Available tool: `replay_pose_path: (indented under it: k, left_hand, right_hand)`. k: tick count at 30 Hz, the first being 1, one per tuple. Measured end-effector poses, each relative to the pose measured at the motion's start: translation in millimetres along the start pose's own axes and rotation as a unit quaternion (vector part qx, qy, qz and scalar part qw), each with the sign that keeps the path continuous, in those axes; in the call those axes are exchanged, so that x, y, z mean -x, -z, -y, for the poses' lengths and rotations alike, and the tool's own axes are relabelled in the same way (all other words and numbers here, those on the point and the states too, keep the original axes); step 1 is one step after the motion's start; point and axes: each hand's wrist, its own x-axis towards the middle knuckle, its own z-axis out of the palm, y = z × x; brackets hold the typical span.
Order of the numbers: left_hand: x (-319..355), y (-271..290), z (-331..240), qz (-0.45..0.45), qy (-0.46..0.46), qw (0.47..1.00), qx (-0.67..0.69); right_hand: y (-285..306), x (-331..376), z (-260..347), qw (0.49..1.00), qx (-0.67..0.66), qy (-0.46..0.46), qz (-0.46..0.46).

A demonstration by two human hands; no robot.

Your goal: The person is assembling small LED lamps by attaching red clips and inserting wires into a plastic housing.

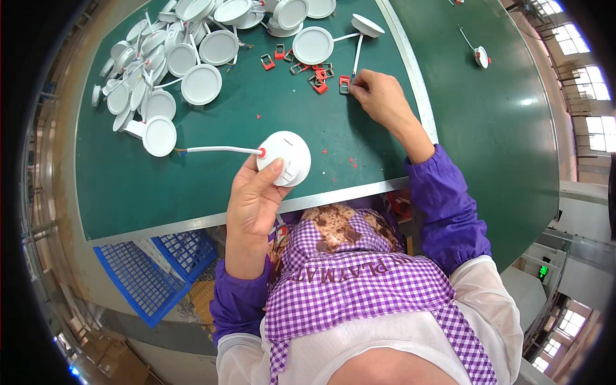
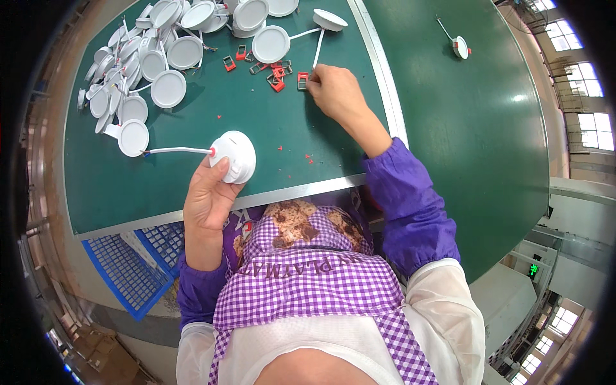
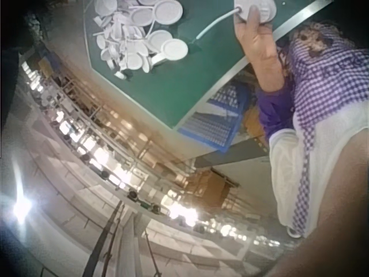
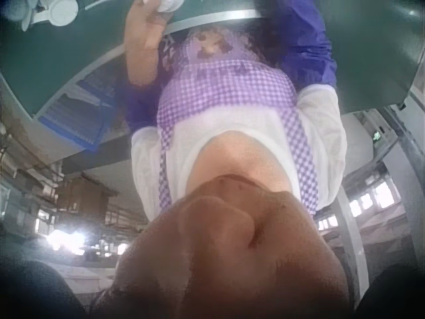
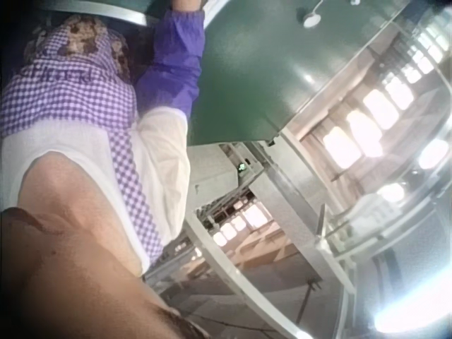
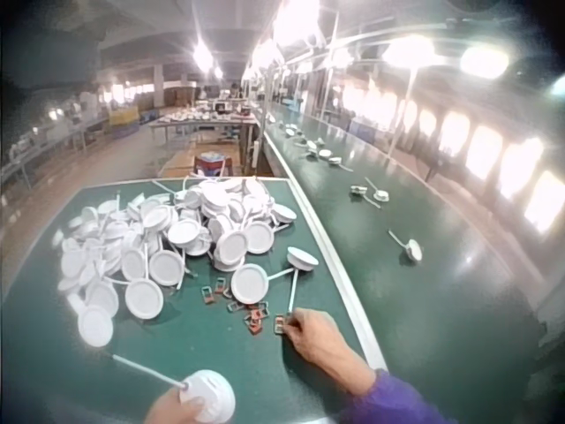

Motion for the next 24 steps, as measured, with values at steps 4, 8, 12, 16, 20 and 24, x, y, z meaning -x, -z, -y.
replay_pose_path:
  k: [4,8,12,16,20,24]
  left_hand:
    - [-3,-6,7,-0.004,0.009,1.0,-0.027]
    - [-5,-14,15,-0.023,-0.058,0.989,-0.132]
    - [-9,-19,20,-0.031,-0.103,0.982,-0.158]
    - [-8,-26,22,-0.041,-0.144,0.973,-0.178]
    - [-10,-21,27,-0.051,-0.182,0.96,-0.206]
    - [-8,-25,29,-0.063,-0.204,0.956,-0.203]
  right_hand:
    - [10,19,-2,0.998,0.032,-0.002,-0.058]
    - [29,42,25,0.988,-0.083,-0.018,-0.132]
    - [29,70,67,0.975,-0.201,0.075,-0.06]
    - [21,81,81,0.97,-0.213,0.107,-0.051]
    - [18,86,88,0.968,-0.205,0.135,-0.041]
    - [13,95,94,0.97,-0.207,0.123,-0.032]
